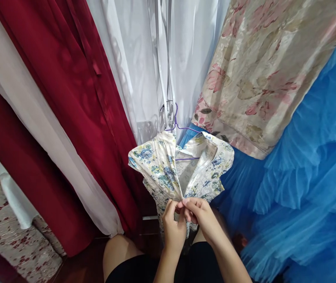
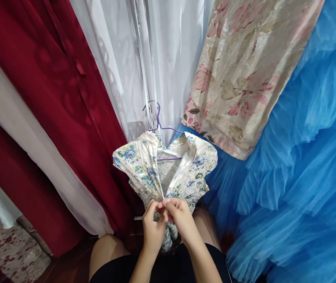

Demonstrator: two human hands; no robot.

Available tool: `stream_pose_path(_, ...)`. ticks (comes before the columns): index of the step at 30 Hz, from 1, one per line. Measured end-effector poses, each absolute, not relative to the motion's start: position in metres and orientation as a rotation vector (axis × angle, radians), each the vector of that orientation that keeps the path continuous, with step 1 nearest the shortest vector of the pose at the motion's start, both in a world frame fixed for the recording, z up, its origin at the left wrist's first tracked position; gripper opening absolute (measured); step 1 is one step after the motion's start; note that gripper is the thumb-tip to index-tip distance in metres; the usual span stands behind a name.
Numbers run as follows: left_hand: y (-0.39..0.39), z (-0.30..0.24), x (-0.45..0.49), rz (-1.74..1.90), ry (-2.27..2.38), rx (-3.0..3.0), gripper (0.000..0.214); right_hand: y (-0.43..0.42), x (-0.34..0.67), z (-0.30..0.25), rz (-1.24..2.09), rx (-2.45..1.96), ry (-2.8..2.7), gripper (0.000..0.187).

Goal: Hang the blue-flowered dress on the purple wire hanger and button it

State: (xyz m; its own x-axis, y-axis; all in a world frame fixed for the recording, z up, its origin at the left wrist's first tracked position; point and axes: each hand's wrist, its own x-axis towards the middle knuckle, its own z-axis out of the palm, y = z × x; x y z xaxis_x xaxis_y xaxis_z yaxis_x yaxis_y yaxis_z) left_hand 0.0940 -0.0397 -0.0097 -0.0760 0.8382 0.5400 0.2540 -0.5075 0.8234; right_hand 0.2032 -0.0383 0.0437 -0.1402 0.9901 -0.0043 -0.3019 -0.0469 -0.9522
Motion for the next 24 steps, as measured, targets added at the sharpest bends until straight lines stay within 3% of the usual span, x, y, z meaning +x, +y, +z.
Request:
stream_pose_path(9,-0.047,-0.008,0.103,1.537,1.112,1.806,0.016,0.041,0.219,0.186,1.132,-0.865,-1.305,0.028)
stream_pose_path(15,-0.047,-0.008,0.083,1.462,1.145,1.822,0.011,0.042,0.209,0.199,1.108,-0.809,-1.316,0.028)
stream_pose_path(17,-0.035,0.012,0.072,1.499,1.19,1.778,0.012,0.035,0.208,0.191,1.09,-0.806,-1.327,0.029)
stream_pose_path(21,0.008,0.091,0.056,1.769,1.137,1.816,0.035,0.028,0.212,0.183,1.039,-0.812,-1.389,0.031)
stream_pose_path(24,0.037,0.152,0.058,1.83,1.017,2.138,0.035,0.026,0.217,0.183,0.99,-0.812,-1.46,0.032)
